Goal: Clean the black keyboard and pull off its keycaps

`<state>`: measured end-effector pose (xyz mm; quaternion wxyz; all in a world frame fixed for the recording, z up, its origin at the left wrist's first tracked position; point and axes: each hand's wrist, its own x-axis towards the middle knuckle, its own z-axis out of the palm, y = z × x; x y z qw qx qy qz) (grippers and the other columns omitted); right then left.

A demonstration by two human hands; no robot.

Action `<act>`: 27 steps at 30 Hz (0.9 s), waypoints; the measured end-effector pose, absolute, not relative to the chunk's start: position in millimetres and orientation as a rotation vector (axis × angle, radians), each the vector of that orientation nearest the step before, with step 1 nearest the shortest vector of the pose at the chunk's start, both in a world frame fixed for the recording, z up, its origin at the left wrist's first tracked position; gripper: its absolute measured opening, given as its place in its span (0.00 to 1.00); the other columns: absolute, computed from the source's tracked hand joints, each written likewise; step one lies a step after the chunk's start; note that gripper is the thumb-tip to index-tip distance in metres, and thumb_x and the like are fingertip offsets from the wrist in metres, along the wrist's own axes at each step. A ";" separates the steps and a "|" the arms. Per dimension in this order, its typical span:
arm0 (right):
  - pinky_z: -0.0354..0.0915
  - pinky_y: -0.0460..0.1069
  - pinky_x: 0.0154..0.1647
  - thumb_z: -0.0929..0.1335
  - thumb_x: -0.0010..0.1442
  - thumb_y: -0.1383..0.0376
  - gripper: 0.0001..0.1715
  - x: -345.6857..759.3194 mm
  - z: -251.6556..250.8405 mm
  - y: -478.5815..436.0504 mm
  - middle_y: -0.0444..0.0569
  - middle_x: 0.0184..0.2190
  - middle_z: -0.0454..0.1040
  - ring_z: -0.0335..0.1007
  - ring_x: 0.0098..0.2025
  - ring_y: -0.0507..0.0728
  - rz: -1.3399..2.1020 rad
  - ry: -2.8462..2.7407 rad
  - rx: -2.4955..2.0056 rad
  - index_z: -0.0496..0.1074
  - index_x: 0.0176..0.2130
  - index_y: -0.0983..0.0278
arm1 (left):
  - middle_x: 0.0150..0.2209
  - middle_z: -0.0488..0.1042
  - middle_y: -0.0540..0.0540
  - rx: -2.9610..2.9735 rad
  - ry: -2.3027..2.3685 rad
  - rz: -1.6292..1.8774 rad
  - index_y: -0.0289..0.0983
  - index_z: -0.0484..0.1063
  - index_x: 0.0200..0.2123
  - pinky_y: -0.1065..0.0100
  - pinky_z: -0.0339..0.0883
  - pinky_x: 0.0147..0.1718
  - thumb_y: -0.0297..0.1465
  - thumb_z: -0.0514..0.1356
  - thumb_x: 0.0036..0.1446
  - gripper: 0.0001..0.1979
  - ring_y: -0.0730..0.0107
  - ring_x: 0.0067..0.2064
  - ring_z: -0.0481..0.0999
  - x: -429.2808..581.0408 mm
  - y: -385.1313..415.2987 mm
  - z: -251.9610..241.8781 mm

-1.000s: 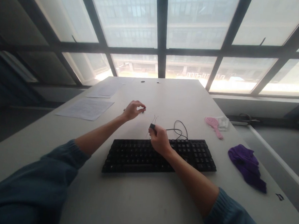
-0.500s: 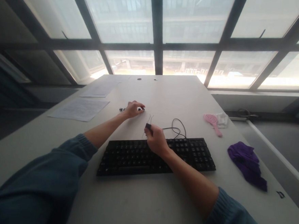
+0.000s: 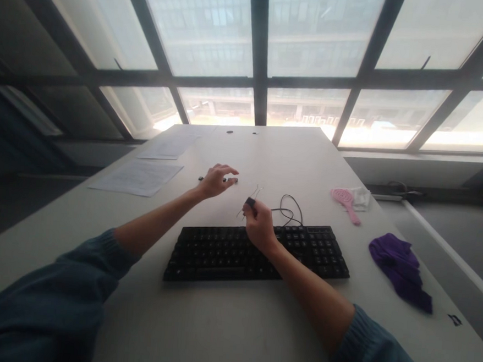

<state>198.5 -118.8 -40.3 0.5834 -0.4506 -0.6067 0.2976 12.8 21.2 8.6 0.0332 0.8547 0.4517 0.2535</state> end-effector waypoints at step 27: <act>0.58 0.48 0.32 0.65 0.64 0.66 0.11 214.2 -34.9 -122.1 0.44 0.26 0.71 0.63 0.30 0.53 0.679 -1.819 -1.017 0.70 0.29 0.63 | 0.39 0.79 0.45 2.328 1.079 0.966 0.36 0.76 0.41 0.62 0.69 0.47 0.18 0.53 0.59 0.14 0.63 0.43 0.76 34.8 -122.0 -29.5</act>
